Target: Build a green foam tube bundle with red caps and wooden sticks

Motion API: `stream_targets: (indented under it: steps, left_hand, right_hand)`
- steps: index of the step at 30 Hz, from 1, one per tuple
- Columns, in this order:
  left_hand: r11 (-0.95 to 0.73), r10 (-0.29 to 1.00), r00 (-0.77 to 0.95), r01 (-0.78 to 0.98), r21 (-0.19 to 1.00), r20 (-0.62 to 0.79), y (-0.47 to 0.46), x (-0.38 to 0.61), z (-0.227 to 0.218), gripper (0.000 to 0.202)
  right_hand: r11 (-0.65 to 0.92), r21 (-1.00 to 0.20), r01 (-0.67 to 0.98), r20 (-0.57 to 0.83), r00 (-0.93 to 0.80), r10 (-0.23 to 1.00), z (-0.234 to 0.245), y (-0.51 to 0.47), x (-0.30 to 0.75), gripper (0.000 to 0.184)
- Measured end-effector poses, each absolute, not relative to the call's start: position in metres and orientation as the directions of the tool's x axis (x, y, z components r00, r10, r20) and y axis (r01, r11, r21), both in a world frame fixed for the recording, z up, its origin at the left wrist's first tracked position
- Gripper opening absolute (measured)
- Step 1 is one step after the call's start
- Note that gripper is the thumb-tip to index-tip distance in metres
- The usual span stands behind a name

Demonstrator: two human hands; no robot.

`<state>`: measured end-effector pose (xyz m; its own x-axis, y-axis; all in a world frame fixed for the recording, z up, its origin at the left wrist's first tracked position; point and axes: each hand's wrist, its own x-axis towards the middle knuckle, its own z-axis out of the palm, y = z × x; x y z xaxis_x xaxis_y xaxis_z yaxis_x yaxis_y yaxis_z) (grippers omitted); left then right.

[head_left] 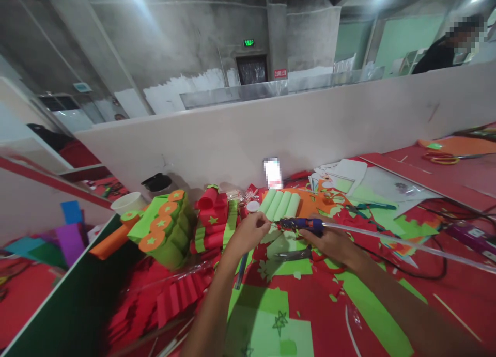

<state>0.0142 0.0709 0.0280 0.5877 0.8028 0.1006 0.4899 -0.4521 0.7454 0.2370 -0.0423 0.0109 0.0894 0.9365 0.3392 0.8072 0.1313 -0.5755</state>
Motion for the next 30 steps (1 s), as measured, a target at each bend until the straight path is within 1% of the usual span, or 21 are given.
stream_targets:
  steps: [3,9,16,21,27,30]
  left_hand:
    - [-0.438,0.811,0.577,0.489,0.755,0.097,0.069,0.015,0.03,0.016]
    - [-0.419,0.821,0.563,0.477,0.773,0.098,0.066,0.016,0.032,0.015]
    - [-0.422,0.822,0.56,0.482,0.768,0.1,0.066,0.016,0.03,0.014]
    - [-0.424,0.821,0.562,0.482,0.767,0.101,0.067,0.017,0.029,0.014]
    - [-0.426,0.824,0.557,0.485,0.764,0.105,0.068,0.017,0.029,0.014]
    - [-0.412,0.834,0.543,0.495,0.765,0.098,0.067,0.017,0.03,0.015]
  right_hand:
    - [0.142,-0.564,0.814,0.348,0.078,0.934,0.009,-0.041,0.238,0.028]
    - [0.105,-0.573,0.813,0.337,0.117,0.934,0.008,-0.041,0.238,0.029]
    - [0.097,-0.603,0.792,0.318,0.127,0.939,0.015,-0.042,0.235,0.028]
    - [0.085,-0.593,0.8,0.302,0.123,0.945,0.019,-0.044,0.234,0.029]
    - [0.148,-0.575,0.805,0.333,0.065,0.941,0.025,-0.046,0.231,0.028]
    - [0.134,-0.573,0.808,0.325,0.074,0.943,0.021,-0.045,0.23,0.03]
